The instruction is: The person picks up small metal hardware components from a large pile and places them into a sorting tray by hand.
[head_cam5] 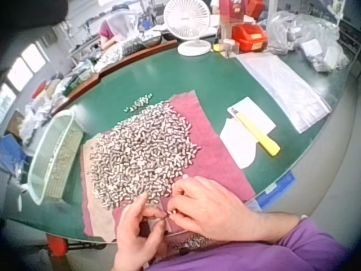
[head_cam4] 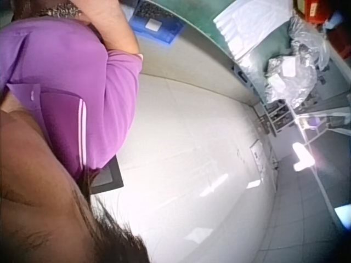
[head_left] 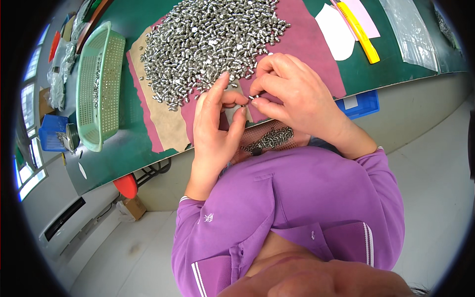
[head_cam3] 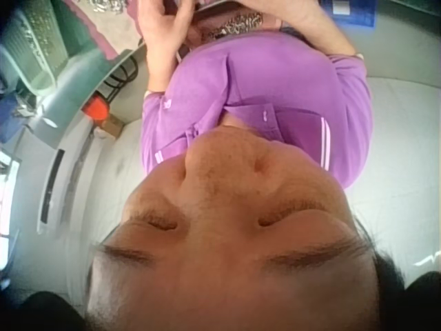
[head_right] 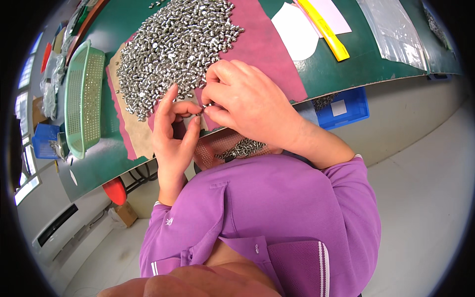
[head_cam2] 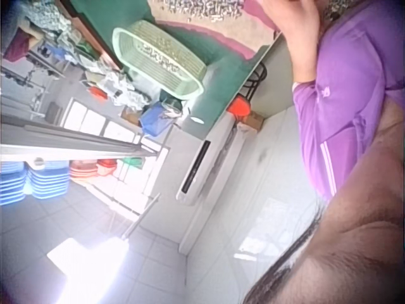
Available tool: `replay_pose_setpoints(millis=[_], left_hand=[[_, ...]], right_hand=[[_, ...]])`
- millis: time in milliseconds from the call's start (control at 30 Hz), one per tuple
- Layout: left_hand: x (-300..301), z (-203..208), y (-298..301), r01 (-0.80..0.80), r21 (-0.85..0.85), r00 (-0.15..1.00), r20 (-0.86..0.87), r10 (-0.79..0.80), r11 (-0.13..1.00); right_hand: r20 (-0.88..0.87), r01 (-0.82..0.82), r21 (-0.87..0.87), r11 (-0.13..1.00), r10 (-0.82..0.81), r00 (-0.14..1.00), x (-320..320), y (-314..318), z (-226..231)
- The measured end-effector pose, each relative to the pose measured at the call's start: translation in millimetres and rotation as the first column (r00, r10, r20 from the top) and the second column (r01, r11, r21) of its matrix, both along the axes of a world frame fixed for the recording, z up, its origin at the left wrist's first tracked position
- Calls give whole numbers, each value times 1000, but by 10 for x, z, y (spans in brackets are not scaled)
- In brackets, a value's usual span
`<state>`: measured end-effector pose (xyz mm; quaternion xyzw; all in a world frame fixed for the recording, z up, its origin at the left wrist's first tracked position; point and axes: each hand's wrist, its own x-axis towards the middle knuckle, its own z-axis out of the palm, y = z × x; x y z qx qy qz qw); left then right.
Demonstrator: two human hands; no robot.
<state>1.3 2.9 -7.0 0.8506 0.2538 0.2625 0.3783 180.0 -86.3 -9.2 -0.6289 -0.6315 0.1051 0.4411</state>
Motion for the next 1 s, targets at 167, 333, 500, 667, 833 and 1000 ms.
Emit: replay_pose_setpoints(millis=[167, 333, 500, 667, 833, 1000], left_hand=[[40, 58, -25, -6, 11, 999, -37, 6, 1000], [97, 86, -73, -7, 153, 998, -53, 15, 988], [138, 56, -68, -17, 193, 998, -58, 28, 981], [99, 6, -39, -5, 144, 1000, -26, 9, 990], [57, 69, -51, -24, 33, 1000, -11, 24, 999], [-3, 6, -26, -37, -47, 995, 88, 41, 998]], right_hand=[[-55, -33, 19, 999, 34, 998, 40, -21, 21], [-24, -3, -12, 1000, 2, 1000, 118, -86, 17], [-7, -19, -11, 1000, 19, 1000, 126, -89, 24], [-29, -32, -12, 999, 32, 999, 135, -97, 41], [9, -37, -22, 999, 37, 999, 162, -104, 29], [0, -35, -21, 999, 35, 999, 119, -91, 55]])
